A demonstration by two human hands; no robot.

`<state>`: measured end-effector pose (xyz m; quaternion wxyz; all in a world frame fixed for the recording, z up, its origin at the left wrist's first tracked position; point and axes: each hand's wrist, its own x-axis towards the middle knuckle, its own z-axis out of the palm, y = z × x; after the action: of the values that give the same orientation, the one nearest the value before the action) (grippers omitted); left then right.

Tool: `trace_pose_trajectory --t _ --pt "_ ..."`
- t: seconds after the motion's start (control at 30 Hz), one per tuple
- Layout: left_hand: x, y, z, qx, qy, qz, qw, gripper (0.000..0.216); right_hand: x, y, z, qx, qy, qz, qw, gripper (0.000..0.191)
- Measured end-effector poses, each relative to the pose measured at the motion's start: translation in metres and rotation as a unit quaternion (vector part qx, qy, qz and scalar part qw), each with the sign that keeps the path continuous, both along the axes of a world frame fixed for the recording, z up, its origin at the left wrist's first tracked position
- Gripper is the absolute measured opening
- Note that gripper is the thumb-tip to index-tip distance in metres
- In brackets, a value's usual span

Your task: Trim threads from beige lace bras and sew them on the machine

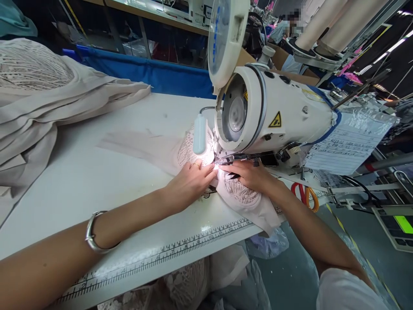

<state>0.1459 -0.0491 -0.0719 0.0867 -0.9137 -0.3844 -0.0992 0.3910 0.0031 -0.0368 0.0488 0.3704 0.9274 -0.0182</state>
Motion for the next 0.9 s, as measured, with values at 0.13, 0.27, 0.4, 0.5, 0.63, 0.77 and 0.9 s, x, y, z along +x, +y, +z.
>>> trace_pose_trajectory --t 0.13,0.27,0.4,0.5,0.63,0.77,0.9 --pt "-0.004 0.006 -0.001 -0.035 -0.027 -0.001 0.999 0.056 -0.004 -0.005 0.002 -0.021 -0.014 -0.031 0.999 0.070" --pt "-0.010 0.016 -0.001 -0.042 -0.034 -0.014 0.998 0.052 -0.008 -0.010 0.003 -0.020 -0.027 -0.054 0.998 0.072" --pt "-0.014 0.023 0.000 -0.054 -0.064 -0.022 0.996 0.056 -0.012 -0.014 0.006 -0.026 -0.030 -0.067 0.997 0.064" --pt "-0.016 0.027 0.001 -0.067 -0.092 -0.030 0.993 0.059 -0.015 -0.016 0.008 -0.027 -0.025 -0.077 0.996 0.052" --pt "-0.019 0.029 -0.004 -0.059 -0.110 -0.038 0.991 0.061 -0.015 -0.015 0.009 -0.048 -0.014 -0.085 0.995 0.035" --pt "-0.021 0.032 -0.010 -0.030 -0.106 -0.031 0.993 0.061 -0.015 -0.010 0.000 -0.054 0.046 -0.084 0.994 0.023" --pt "-0.015 0.027 -0.004 0.007 -0.076 -0.025 0.997 0.055 -0.018 -0.006 -0.011 -0.035 0.097 -0.149 0.983 0.013"
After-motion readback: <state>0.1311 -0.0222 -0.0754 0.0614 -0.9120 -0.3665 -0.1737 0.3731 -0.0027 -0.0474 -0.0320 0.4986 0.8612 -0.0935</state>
